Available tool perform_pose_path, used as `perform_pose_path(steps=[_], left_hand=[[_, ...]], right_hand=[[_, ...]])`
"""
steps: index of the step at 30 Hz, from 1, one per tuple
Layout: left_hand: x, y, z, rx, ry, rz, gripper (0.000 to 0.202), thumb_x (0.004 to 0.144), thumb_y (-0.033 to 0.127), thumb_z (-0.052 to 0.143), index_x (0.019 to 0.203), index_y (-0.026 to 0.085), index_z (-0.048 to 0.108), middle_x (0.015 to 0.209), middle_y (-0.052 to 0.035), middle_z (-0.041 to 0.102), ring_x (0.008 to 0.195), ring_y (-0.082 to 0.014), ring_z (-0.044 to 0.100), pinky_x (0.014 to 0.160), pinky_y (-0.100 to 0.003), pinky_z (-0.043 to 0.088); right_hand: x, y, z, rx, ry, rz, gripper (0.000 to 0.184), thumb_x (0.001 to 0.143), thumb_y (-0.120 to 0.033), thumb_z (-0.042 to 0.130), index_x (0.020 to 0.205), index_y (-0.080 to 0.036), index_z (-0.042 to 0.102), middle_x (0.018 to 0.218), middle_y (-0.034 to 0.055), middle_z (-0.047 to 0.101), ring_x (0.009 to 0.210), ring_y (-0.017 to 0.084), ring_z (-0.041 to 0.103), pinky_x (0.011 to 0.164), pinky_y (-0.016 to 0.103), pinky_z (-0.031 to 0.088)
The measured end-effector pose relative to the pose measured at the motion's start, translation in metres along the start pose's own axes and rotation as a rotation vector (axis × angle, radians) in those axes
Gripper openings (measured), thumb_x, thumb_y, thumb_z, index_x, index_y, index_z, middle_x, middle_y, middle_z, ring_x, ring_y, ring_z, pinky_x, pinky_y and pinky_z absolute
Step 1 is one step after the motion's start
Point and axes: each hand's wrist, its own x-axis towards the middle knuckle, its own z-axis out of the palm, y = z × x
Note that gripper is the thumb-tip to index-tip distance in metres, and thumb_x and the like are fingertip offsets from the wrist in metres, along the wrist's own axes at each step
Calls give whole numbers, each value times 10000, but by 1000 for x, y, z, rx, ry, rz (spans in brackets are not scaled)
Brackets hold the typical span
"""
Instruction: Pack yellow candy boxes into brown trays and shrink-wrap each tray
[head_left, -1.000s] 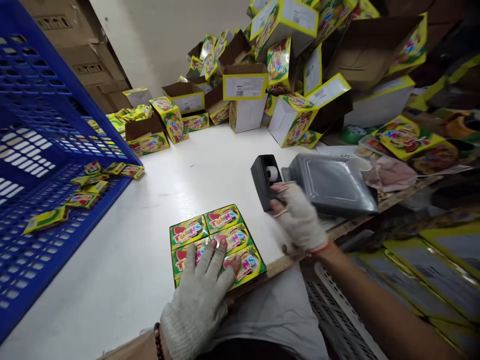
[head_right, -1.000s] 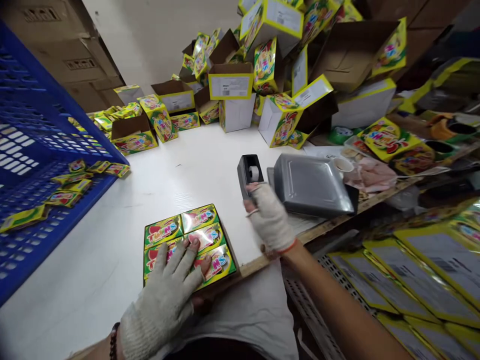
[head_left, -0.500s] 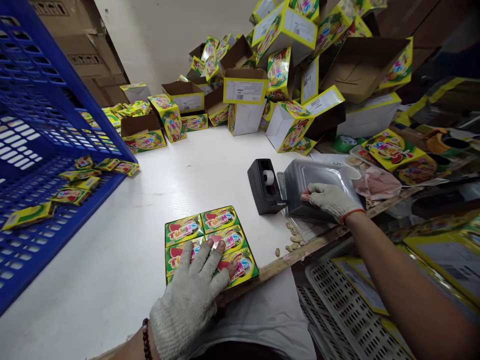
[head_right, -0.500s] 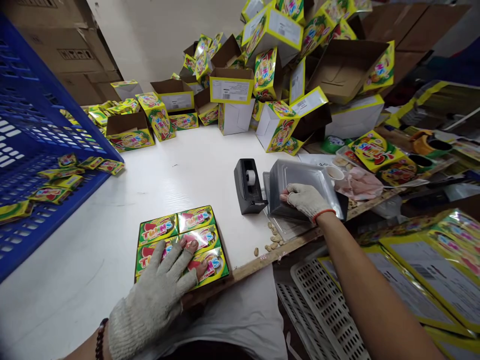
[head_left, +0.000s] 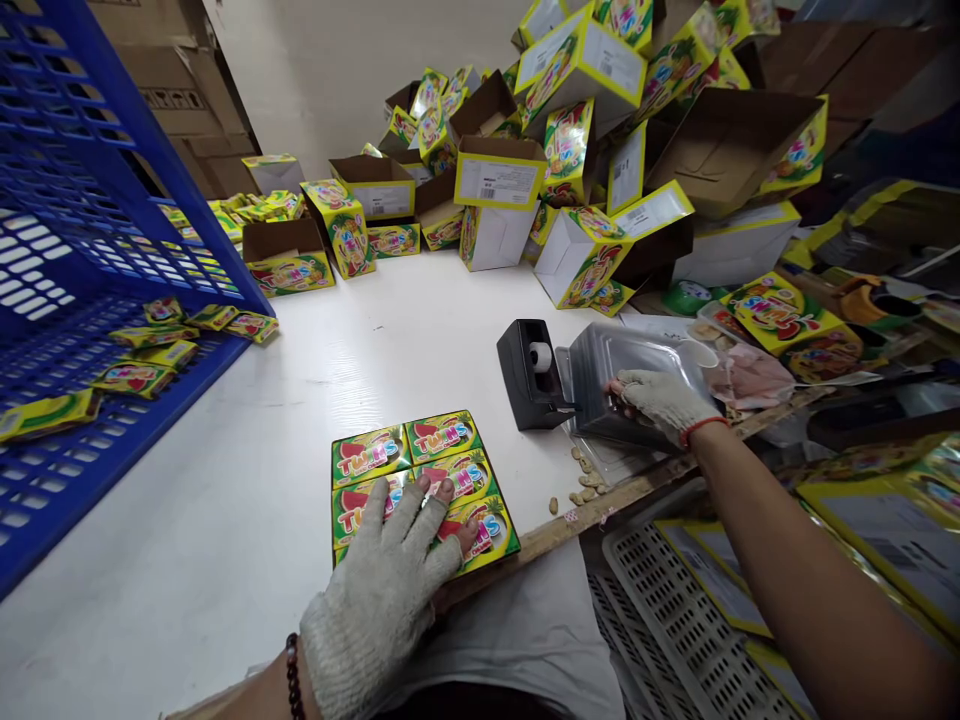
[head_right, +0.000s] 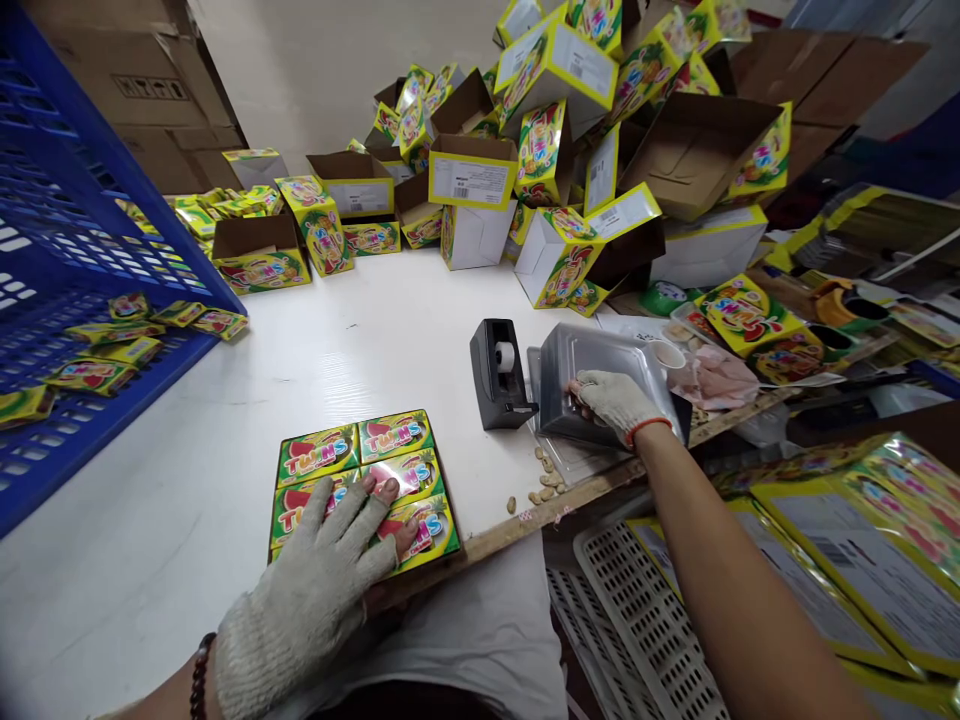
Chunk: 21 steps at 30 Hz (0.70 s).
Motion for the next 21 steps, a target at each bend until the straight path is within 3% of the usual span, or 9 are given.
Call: perform_pose_path(steps=[5, 21], left_hand=[[0, 0, -2, -2, -47, -1, 563, 961, 552, 545, 1481, 352, 465, 1622, -157, 366, 1469, -454, 355, 1112, -791, 273], [-1, 1, 5, 51, 23, -1, 564, 947, 531, 571, 1468, 339, 475, 1596, -154, 414, 1467, -438, 362, 1118, -764, 277]], right_hand=[[7, -2, 2, 21, -16, 60, 279, 907, -309, 585, 678, -201, 468, 588, -23, 498, 524, 91, 480, 509, 214, 356], [5, -6, 0, 109, -44, 104, 228, 876, -171, 551, 661, -194, 482, 540, -36, 486, 462, 74, 462, 444, 192, 282]])
